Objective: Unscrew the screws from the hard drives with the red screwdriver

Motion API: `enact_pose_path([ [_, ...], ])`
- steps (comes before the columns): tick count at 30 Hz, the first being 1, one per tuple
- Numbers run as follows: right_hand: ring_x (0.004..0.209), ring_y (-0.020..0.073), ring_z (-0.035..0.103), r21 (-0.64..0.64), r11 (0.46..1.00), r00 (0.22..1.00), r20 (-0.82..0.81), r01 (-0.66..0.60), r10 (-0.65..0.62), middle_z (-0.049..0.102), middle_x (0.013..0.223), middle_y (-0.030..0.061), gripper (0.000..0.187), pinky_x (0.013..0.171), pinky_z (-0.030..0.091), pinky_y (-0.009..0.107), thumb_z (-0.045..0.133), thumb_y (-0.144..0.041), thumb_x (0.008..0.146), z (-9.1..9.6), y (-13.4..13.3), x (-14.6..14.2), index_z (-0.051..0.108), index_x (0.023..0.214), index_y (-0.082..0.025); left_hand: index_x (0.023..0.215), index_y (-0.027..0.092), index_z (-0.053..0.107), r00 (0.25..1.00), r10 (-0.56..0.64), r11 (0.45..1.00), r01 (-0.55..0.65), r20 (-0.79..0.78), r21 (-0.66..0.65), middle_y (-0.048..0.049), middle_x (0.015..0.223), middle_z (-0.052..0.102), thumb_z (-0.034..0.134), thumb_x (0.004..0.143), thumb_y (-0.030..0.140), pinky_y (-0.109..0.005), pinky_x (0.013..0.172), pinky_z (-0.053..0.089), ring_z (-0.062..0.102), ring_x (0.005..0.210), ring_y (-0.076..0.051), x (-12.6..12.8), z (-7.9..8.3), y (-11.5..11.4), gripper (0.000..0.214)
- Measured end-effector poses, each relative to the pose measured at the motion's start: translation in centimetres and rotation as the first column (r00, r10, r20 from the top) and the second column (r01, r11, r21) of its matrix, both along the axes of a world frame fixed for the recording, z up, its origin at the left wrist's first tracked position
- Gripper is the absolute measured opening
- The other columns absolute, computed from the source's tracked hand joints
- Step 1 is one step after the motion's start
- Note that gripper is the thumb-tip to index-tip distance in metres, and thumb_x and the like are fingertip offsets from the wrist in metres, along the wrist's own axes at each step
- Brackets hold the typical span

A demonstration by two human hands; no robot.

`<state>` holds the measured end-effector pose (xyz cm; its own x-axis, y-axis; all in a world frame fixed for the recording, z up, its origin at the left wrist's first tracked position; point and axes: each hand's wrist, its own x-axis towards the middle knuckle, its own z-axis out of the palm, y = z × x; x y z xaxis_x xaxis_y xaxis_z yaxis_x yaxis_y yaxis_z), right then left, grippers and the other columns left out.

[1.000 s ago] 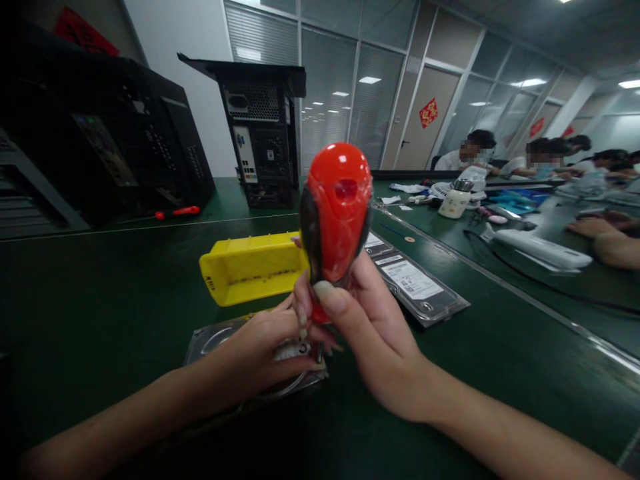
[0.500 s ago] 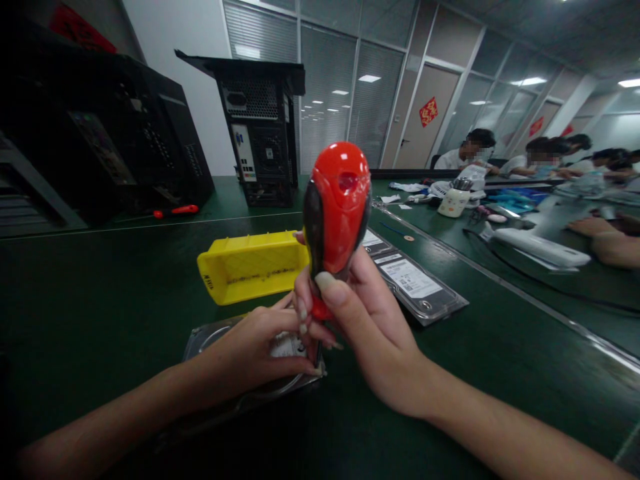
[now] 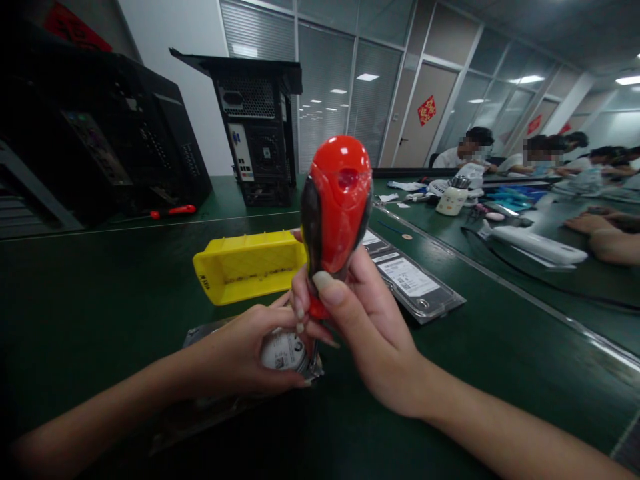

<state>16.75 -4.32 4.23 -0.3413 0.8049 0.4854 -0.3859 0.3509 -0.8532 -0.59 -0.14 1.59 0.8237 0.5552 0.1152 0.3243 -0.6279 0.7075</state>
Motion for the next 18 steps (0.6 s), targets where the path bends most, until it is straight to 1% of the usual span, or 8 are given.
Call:
enact_pose_path([
  [4, 0.071, 0.0101, 0.046, -0.011, 1.0, 1.0, 0.003, 0.006, -0.006, 0.045, 0.079, 0.0005, 0.016, 0.054, 0.04, 0.019, 0.044, -0.031, 0.094, 0.03, 0.03, -0.2, 0.053, 0.106, -0.027, 0.112, 0.02, 0.059, 1.0, 0.0, 1.0, 0.0, 0.009, 0.013, -0.0032, 0.103, 0.067, 0.07, 0.074, 0.02, -0.035, 0.088, 0.045, 0.059, 0.103, -0.02, -0.04, 0.01, -0.12, 0.04],
  [9, 0.069, 0.011, 0.045, -0.014, 1.0, 1.0, 0.021, 0.011, -0.01, 0.044, 0.078, 0.0005, 0.026, 0.053, 0.039, 0.021, 0.046, -0.035, 0.093, 0.03, -0.03, -0.33, 0.048, 0.119, -0.029, 0.11, 0.019, 0.06, 1.0, -0.009, 1.0, 0.009, 0.02, 0.01, -0.0033, 0.102, 0.067, 0.068, 0.075, 0.018, -0.036, 0.089, 0.045, 0.06, 0.1, -0.02, -0.08, 0.21, -0.24, 0.036],
  [14, 0.07, 0.0105, 0.045, -0.011, 1.0, 0.999, 0.036, 0.006, -0.006, 0.045, 0.08, 0.0003, 0.016, 0.055, 0.039, 0.021, 0.044, -0.033, 0.094, 0.05, -0.05, -0.17, 0.053, 0.106, -0.027, 0.106, 0.019, 0.061, 1.0, 0.004, 0.999, -0.003, -0.003, 0.052, -0.0026, 0.101, 0.067, 0.066, 0.073, 0.014, -0.037, 0.09, 0.045, 0.06, 0.099, -0.02, 0.25, 0.39, -0.33, 0.034],
  [18, 0.069, 0.0101, 0.044, -0.005, 1.0, 1.0, 0.025, 0.006, -0.005, 0.045, 0.079, 0.0001, 0.016, 0.054, 0.038, 0.021, 0.044, -0.033, 0.094, 0.01, 0.02, -0.17, 0.052, 0.107, -0.027, 0.107, 0.018, 0.062, 1.0, 0.018, 0.998, -0.018, 0.004, 0.065, -0.0024, 0.099, 0.068, 0.067, 0.072, 0.014, -0.036, 0.088, 0.046, 0.06, 0.099, -0.021, 0.38, 0.26, -0.31, 0.036],
])
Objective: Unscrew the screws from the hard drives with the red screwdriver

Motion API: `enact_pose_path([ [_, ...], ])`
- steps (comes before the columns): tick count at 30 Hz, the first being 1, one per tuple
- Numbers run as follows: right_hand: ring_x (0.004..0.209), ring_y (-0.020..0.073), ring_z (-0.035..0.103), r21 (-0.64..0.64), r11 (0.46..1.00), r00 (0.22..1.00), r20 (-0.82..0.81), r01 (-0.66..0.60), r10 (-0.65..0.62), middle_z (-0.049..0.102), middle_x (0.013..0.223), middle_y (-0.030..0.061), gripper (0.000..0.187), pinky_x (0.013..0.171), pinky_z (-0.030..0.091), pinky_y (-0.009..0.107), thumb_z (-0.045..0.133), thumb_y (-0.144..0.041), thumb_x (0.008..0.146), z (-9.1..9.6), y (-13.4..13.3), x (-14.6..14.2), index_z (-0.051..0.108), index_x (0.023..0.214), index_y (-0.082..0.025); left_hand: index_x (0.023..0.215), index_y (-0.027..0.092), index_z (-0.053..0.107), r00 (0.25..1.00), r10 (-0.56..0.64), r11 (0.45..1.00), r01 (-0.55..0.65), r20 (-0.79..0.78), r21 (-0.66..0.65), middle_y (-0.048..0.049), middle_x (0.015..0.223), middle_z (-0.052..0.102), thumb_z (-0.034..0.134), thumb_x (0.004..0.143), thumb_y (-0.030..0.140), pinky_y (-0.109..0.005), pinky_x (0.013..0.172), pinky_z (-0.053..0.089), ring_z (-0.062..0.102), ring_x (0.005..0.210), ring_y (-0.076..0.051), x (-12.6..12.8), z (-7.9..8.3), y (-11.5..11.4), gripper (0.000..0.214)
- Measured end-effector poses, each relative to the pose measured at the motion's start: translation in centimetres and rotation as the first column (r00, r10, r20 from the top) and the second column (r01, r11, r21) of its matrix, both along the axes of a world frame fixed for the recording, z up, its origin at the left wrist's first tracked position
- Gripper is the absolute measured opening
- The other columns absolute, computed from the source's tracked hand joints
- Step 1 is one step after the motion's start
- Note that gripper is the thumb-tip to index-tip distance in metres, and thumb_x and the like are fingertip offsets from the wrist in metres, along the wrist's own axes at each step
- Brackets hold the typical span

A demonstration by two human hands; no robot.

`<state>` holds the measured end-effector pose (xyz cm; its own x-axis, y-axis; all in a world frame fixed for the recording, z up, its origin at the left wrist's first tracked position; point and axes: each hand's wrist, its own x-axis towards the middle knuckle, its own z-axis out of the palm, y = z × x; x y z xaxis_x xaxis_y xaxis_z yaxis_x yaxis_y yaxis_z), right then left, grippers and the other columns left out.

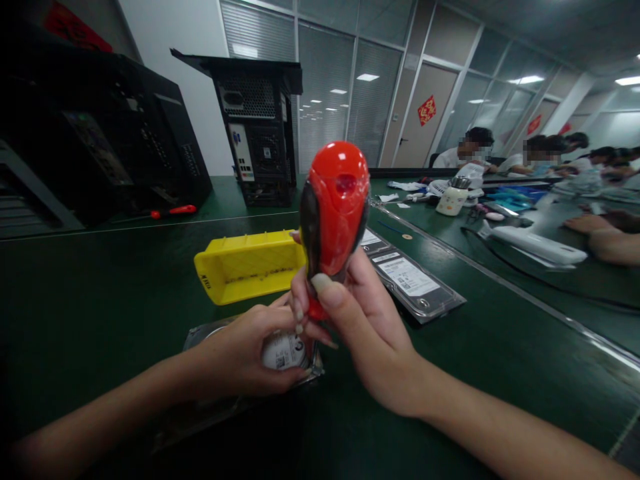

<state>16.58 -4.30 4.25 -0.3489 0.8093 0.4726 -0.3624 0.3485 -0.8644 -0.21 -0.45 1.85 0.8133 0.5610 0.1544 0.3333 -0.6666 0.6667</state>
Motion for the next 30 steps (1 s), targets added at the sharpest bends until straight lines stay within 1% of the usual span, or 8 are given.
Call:
enact_pose_path([
  [4, 0.071, 0.0104, 0.045, -0.014, 1.0, 1.0, -0.007, -0.021, 0.02, 0.045, 0.081, 0.0002, 0.019, 0.055, 0.038, 0.021, 0.044, -0.033, 0.094, -0.03, -0.01, 0.06, 0.051, 0.111, -0.029, 0.109, 0.018, 0.061, 1.0, 0.0, 1.0, 0.0, 0.019, 0.0, -0.0029, 0.1, 0.067, 0.067, 0.072, 0.014, -0.036, 0.09, 0.045, 0.06, 0.101, -0.02, -0.07, -0.15, 0.03, 0.037],
  [9, 0.071, 0.011, 0.045, -0.012, 1.0, 1.0, -0.007, -0.016, 0.015, 0.045, 0.08, 0.0005, 0.023, 0.054, 0.038, 0.021, 0.045, -0.032, 0.094, -0.01, 0.03, 0.1, 0.05, 0.116, -0.029, 0.103, 0.019, 0.063, 1.0, 0.001, 1.0, -0.001, 0.021, -0.007, -0.0026, 0.107, 0.066, 0.067, 0.071, 0.012, -0.036, 0.091, 0.044, 0.059, 0.103, -0.021, -0.07, -0.11, 0.01, 0.032],
  [13, 0.07, 0.0112, 0.045, 0.003, 1.0, 0.999, -0.021, -0.029, 0.029, 0.045, 0.08, 0.001, 0.016, 0.054, 0.039, 0.021, 0.045, -0.031, 0.094, -0.08, 0.14, 0.08, 0.053, 0.107, -0.027, 0.107, 0.018, 0.061, 1.0, 0.009, 1.0, -0.009, 0.007, -0.014, -0.0027, 0.101, 0.067, 0.066, 0.072, 0.013, -0.035, 0.086, 0.046, 0.061, 0.097, -0.02, -0.12, 0.05, 0.02, 0.036],
  [15, 0.071, 0.0114, 0.046, -0.004, 1.0, 1.0, -0.017, -0.022, 0.022, 0.045, 0.08, 0.0011, 0.016, 0.055, 0.04, 0.022, 0.045, -0.031, 0.094, -0.1, 0.11, 0.09, 0.053, 0.107, -0.027, 0.107, 0.019, 0.061, 1.0, 0.008, 1.0, -0.008, 0.003, -0.024, -0.0019, 0.099, 0.068, 0.066, 0.073, 0.014, -0.035, 0.085, 0.047, 0.061, 0.096, -0.019, -0.15, 0.12, 0.02, 0.035],
  [19, 0.071, 0.0112, 0.046, -0.009, 1.0, 1.0, -0.018, -0.019, 0.019, 0.045, 0.08, 0.0012, 0.02, 0.055, 0.04, 0.021, 0.045, -0.032, 0.094, -0.02, -0.07, 0.12, 0.052, 0.112, -0.028, 0.107, 0.02, 0.061, 1.0, 0.007, 0.999, -0.006, 0.017, -0.033, -0.0004, 0.094, 0.069, 0.069, 0.074, 0.019, -0.037, 0.09, 0.044, 0.06, 0.101, -0.021, -0.1, 0.08, 0.02, 0.034],
  [24, 0.071, 0.0117, 0.045, -0.021, 1.0, 1.0, 0.001, -0.008, 0.008, 0.045, 0.079, 0.0011, 0.029, 0.054, 0.039, 0.021, 0.047, -0.034, 0.093, 0.03, -0.07, 0.1, 0.047, 0.122, -0.03, 0.105, 0.021, 0.063, 1.0, 0.025, 0.999, -0.024, 0.017, -0.041, 0.0015, 0.09, 0.07, 0.07, 0.075, 0.019, -0.039, 0.095, 0.041, 0.059, 0.105, -0.021, 0.04, 0.03, -0.06, 0.03],
  [27, 0.07, 0.0118, 0.044, -0.013, 1.0, 1.0, -0.004, -0.006, 0.006, 0.044, 0.079, 0.0012, 0.03, 0.053, 0.039, 0.022, 0.047, -0.034, 0.093, -0.03, 0.08, 0.06, 0.046, 0.123, -0.029, 0.107, 0.02, 0.063, 0.999, 0.011, 0.997, -0.008, 0.042, -0.078, 0.0005, 0.09, 0.07, 0.068, 0.078, 0.021, -0.037, 0.094, 0.041, 0.06, 0.103, -0.02, -0.1, 0.07, -0.02, 0.03],
  [30, 0.07, 0.0113, 0.045, -0.017, 1.0, 1.0, -0.003, -0.008, 0.008, 0.045, 0.079, 0.001, 0.03, 0.054, 0.04, 0.021, 0.045, -0.033, 0.094, -0.01, 0.14, 0.0, 0.046, 0.123, -0.029, 0.108, 0.019, 0.063, 0.996, 0.006, 0.99, 0.006, 0.087, -0.142, -0.0006, 0.092, 0.07, 0.065, 0.082, 0.023, -0.036, 0.095, 0.041, 0.061, 0.1, -0.018, -0.34, 0.03, 0.12, 0.027],
])
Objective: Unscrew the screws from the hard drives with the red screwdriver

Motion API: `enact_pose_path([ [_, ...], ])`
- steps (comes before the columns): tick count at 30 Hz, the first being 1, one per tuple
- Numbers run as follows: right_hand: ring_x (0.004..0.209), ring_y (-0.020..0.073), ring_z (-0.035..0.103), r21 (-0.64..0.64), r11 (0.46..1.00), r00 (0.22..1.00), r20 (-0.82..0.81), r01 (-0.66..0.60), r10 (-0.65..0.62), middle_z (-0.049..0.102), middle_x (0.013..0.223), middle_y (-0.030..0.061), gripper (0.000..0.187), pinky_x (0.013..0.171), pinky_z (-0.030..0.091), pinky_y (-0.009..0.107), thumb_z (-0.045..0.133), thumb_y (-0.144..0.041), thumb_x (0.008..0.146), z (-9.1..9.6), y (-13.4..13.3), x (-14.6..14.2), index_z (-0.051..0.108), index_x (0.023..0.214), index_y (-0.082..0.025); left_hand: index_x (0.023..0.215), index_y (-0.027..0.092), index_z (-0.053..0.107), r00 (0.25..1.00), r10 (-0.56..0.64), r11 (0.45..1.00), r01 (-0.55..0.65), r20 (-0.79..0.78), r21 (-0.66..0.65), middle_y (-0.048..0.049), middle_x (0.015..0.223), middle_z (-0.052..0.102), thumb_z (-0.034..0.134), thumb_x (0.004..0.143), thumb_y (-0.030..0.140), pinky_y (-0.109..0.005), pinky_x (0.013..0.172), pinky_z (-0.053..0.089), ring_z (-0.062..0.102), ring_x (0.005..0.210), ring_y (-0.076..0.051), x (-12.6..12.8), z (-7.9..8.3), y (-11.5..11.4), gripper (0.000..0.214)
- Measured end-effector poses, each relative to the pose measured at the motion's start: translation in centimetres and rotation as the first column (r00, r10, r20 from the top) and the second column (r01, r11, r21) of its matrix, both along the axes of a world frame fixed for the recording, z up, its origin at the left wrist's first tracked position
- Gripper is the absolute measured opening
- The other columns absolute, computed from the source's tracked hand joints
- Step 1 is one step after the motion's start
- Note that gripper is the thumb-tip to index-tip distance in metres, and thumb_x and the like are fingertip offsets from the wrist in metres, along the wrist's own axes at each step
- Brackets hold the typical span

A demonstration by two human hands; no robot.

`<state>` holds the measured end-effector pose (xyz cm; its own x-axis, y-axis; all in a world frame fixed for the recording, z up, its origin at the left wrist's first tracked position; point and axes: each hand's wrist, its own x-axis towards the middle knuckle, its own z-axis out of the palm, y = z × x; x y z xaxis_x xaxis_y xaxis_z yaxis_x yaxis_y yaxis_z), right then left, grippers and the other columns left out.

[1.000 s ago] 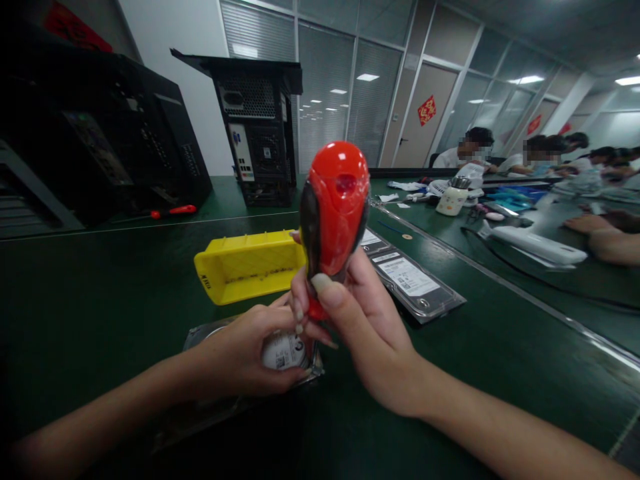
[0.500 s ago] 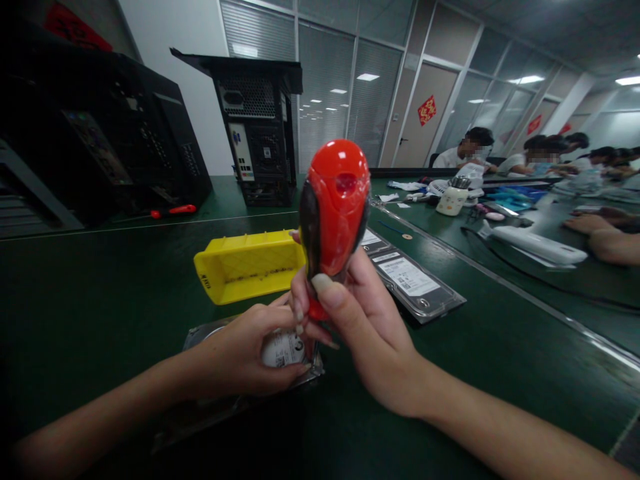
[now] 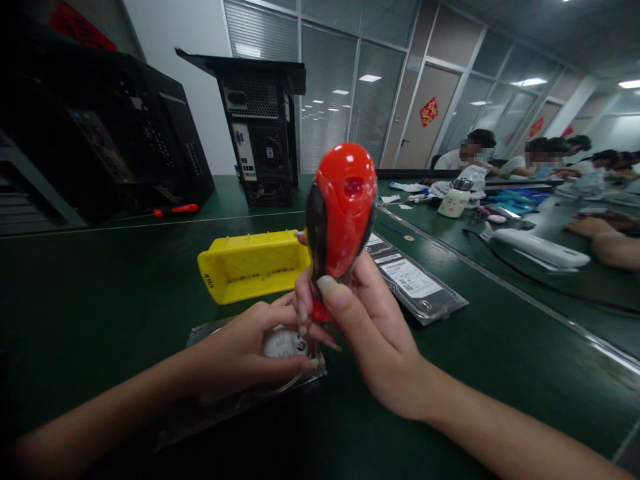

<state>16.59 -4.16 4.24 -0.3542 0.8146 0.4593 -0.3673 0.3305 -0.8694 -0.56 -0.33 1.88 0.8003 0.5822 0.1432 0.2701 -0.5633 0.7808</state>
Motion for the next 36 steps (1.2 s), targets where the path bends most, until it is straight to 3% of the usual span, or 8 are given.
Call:
enact_pose_path([
  [5, 0.068, 0.0104, 0.046, 0.016, 1.0, 1.0, 0.009, 0.002, -0.002, 0.048, 0.079, 0.0001, 0.028, 0.056, 0.043, 0.02, 0.044, -0.034, 0.094, 0.1, -0.2, -0.1, 0.045, 0.122, -0.03, 0.109, 0.019, 0.063, 0.995, -0.016, 0.993, 0.027, 0.097, -0.119, -0.0024, 0.099, 0.069, 0.063, 0.083, 0.022, -0.034, 0.091, 0.045, 0.06, 0.103, -0.018, -0.2, -0.2, 0.3, 0.026],
  [11, 0.068, 0.0099, 0.045, 0.037, 0.999, 1.0, 0.006, -0.01, 0.01, 0.048, 0.08, -0.0002, 0.019, 0.056, 0.042, 0.019, 0.044, -0.034, 0.094, 0.0, -0.2, 0.0, 0.052, 0.109, -0.027, 0.1, 0.019, 0.067, 0.989, -0.023, 0.985, 0.047, 0.146, -0.163, -0.0025, 0.104, 0.067, 0.062, 0.084, 0.022, -0.034, 0.094, 0.045, 0.06, 0.1, -0.016, -0.2, -0.3, 0.3, 0.017],
  [15, 0.068, 0.0099, 0.045, 0.035, 0.999, 1.0, 0.023, -0.001, 0.0, 0.048, 0.08, -0.0008, 0.018, 0.054, 0.041, 0.018, 0.044, -0.033, 0.094, 0.0, -0.2, 0.0, 0.052, 0.11, -0.029, 0.099, 0.018, 0.068, 0.992, -0.021, 0.995, 0.033, 0.127, -0.093, -0.0023, 0.101, 0.068, 0.065, 0.083, 0.022, -0.033, 0.093, 0.045, 0.061, 0.098, -0.016, -0.2, -0.3, 0.1, 0.017],
  [21, 0.066, 0.0104, 0.049, 0.039, 0.999, 0.999, 0.033, -0.024, 0.022, 0.051, 0.084, -0.0011, 0.012, 0.055, 0.044, 0.022, 0.045, -0.031, 0.094, 0.1, -0.3, 0.0, 0.052, 0.103, -0.029, 0.084, 0.016, 0.07, 0.987, 0.053, 0.984, -0.077, 0.149, 0.16, -0.0004, 0.086, 0.07, 0.072, 0.077, 0.023, -0.025, 0.08, 0.048, 0.063, 0.085, -0.015, 0.3, -0.3, -0.3, 0.011],
  [27, 0.065, 0.0096, 0.049, 0.043, 0.999, 0.999, 0.019, -0.03, 0.029, 0.052, 0.083, -0.0015, 0.012, 0.054, 0.045, 0.021, 0.044, -0.031, 0.094, 0.0, -0.2, 0.0, 0.052, 0.103, -0.029, 0.082, 0.012, 0.07, 0.972, 0.035, 0.99, -0.065, 0.232, 0.123, -0.0019, 0.08, 0.071, 0.07, 0.078, 0.016, -0.018, 0.07, 0.048, 0.065, 0.073, -0.011, 0.6, -1.0, -0.5, 0.006],
  [36, 0.064, 0.0087, 0.048, 0.059, 0.998, 1.0, 0.014, -0.021, 0.021, 0.051, 0.083, -0.0016, 0.013, 0.052, 0.044, 0.018, 0.044, -0.032, 0.094, -0.1, -0.1, -0.2, 0.052, 0.104, -0.029, 0.081, 0.01, 0.071, 0.969, 0.053, 0.985, -0.09, 0.242, 0.147, -0.0033, 0.078, 0.071, 0.07, 0.078, 0.015, -0.018, 0.068, 0.048, 0.065, 0.07, -0.012, 0.8, -1.1, -0.6, 0.006],
])
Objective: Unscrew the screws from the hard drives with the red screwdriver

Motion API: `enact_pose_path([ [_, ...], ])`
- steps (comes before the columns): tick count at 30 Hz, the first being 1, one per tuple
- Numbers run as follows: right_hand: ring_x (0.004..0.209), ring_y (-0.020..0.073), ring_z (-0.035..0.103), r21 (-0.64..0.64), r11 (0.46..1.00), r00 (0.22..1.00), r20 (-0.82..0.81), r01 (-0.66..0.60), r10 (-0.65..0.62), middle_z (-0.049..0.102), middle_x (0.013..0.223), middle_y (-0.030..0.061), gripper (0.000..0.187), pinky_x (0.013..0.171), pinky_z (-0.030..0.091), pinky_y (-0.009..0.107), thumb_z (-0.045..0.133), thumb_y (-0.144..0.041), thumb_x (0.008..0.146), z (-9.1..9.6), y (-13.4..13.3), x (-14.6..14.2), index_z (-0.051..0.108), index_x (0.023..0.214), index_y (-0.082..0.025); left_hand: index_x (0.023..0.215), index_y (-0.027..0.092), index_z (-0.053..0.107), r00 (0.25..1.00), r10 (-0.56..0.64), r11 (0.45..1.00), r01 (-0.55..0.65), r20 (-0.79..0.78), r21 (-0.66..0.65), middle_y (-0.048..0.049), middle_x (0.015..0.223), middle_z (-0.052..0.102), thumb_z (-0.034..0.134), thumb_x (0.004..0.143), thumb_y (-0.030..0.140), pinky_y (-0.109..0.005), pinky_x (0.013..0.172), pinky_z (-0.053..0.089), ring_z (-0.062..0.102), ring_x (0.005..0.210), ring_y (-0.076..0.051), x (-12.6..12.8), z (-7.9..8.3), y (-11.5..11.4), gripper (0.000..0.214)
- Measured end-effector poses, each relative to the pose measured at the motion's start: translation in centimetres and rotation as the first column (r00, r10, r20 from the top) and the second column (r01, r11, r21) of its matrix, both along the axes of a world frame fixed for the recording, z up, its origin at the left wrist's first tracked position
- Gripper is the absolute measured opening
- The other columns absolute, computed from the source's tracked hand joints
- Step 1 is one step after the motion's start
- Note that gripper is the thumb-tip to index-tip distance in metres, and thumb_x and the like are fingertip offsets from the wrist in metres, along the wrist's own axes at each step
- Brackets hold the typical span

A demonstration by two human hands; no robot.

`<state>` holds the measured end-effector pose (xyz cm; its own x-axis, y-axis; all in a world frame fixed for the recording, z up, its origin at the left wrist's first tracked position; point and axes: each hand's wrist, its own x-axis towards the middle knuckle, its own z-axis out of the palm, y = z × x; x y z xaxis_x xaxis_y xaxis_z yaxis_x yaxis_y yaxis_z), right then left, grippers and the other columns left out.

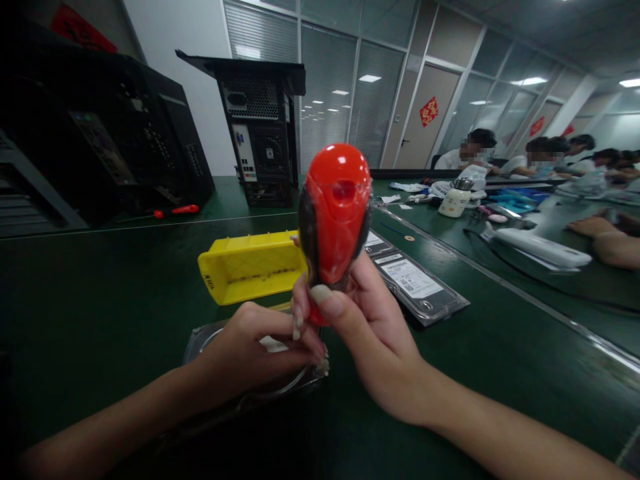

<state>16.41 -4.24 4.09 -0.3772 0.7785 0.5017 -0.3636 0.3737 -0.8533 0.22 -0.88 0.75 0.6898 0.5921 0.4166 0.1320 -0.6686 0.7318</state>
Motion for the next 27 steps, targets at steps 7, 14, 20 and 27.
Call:
enact_pose_path([
  [7, 0.066, 0.0092, 0.049, -0.002, 1.0, 1.0, -0.009, -0.008, 0.008, 0.05, 0.082, -0.0013, 0.014, 0.052, 0.045, 0.018, 0.043, -0.032, 0.094, -0.07, -0.12, 0.04, 0.052, 0.105, -0.029, 0.081, 0.011, 0.07, 1.0, 0.014, 1.0, -0.014, -0.011, -0.017, -0.0027, 0.077, 0.071, 0.07, 0.078, 0.016, -0.019, 0.068, 0.049, 0.065, 0.07, -0.012, -0.01, 0.01, -0.06, 0.006],
  [14, 0.068, 0.0093, 0.049, -0.009, 1.0, 1.0, -0.007, -0.011, 0.011, 0.051, 0.082, -0.0011, 0.014, 0.052, 0.045, 0.017, 0.043, -0.032, 0.094, -0.02, -0.2, 0.12, 0.052, 0.104, -0.029, 0.081, 0.011, 0.07, 1.0, 0.008, 1.0, -0.008, 0.002, -0.002, -0.0026, 0.077, 0.071, 0.069, 0.079, 0.017, -0.018, 0.067, 0.048, 0.065, 0.069, -0.011, -0.03, -0.16, 0.01, 0.007],
  [20, 0.067, 0.0091, 0.05, 0.001, 1.0, 1.0, -0.013, -0.011, 0.011, 0.05, 0.082, -0.001, 0.014, 0.052, 0.045, 0.017, 0.043, -0.033, 0.095, -0.08, -0.02, 0.08, 0.053, 0.104, -0.029, 0.082, 0.012, 0.07, 1.0, 0.019, 1.0, -0.019, 0.0, 0.0, -0.0012, 0.077, 0.07, 0.07, 0.078, 0.019, -0.018, 0.067, 0.048, 0.065, 0.07, -0.01, -0.07, -0.26, -0.04, 0.007],
  [27, 0.068, 0.009, 0.05, -0.01, 1.0, 1.0, -0.021, 0.0, 0.0, 0.048, 0.082, -0.0008, 0.015, 0.054, 0.046, 0.017, 0.044, -0.033, 0.094, -0.06, -0.01, 0.02, 0.053, 0.105, -0.03, 0.081, 0.012, 0.07, 1.0, 0.025, 1.0, -0.025, -0.01, 0.008, -0.002, 0.077, 0.07, 0.069, 0.078, 0.017, -0.019, 0.066, 0.048, 0.064, 0.069, -0.011, -0.05, -0.05, -0.16, 0.007],
])
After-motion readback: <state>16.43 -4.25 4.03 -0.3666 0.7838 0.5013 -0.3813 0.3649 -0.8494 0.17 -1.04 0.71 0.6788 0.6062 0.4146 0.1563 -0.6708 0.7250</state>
